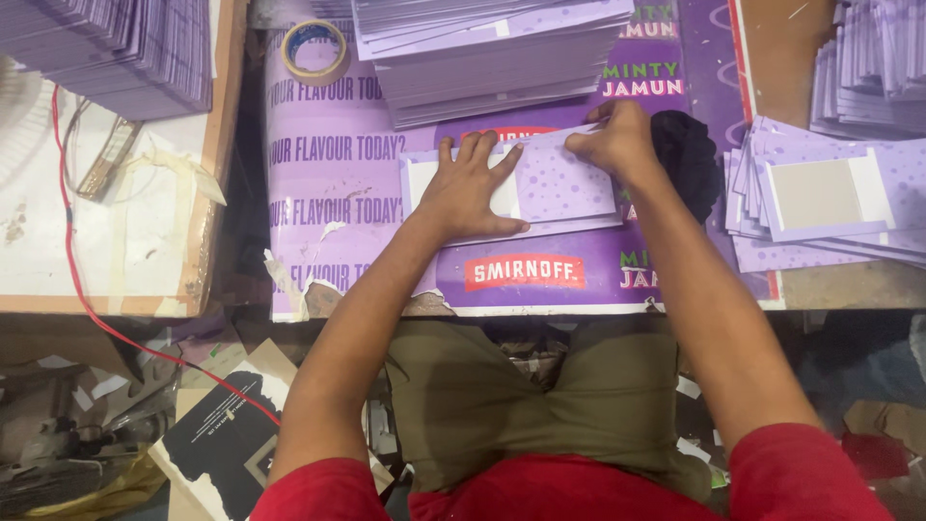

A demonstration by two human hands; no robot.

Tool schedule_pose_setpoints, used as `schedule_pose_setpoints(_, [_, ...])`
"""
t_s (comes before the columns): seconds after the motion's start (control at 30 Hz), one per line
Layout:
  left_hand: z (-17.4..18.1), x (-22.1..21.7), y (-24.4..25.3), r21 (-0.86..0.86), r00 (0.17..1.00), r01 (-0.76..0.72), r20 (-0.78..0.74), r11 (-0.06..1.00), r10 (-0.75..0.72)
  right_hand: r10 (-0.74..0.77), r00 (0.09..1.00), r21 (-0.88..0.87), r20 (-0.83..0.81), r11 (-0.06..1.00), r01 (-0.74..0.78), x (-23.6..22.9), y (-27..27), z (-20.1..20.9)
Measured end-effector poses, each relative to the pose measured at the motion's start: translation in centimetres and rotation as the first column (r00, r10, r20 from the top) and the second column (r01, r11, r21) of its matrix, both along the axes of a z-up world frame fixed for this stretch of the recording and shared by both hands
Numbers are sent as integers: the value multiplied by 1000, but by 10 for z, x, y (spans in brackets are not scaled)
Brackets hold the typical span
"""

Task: The person repeatedly folds small purple paper sheets by hand, aligning edges and pressing the crease before placing each folded sheet into a growing stack on the table. The person handles the sheets one at a time from a larger pile and maintains a consistent folding pattern.

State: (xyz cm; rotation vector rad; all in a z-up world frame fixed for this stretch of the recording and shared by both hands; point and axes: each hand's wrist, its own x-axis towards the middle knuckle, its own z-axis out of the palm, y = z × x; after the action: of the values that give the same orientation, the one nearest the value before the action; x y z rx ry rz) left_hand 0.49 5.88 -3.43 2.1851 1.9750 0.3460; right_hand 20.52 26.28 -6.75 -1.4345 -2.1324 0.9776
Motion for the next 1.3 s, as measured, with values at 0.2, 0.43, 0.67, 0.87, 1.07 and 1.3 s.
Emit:
schedule_pose_setpoints(0.2, [3, 3, -2, -23, 999, -32, -20, 999, 32, 45, 977, 180, 210, 980, -84, 32, -66, 15])
schedule_pose_setpoints(0.43, [-1, 3, 2, -21, 1000, -4, -11, 1000, 4, 20, 968, 132, 250, 990, -54, 32, -85, 32])
schedule_pose_setpoints(0.67, [-1, 0, 2, -10, 1000, 1, -16, 1000, -2, -82, 992, 131, 99, 989, 68, -21, -21, 18])
schedule_pose_setpoints(0.87, [2, 4, 1, 2, 1000, -20, 1, 1000, 20, 46, 996, 539, 70, 839, -77, 2, -35, 4])
schedule_pose_setpoints(1.07, [3, 3, 2, -31, 1000, -26, 7, 999, 27, 35, 999, 200, -33, 979, -28, 47, -100, 6])
schedule_pose_setpoints(1.3, [4, 0, 4, -13, 1000, -7, 3, 1000, 7, 15, 976, 153, 215, 987, -49, 33, -93, 38])
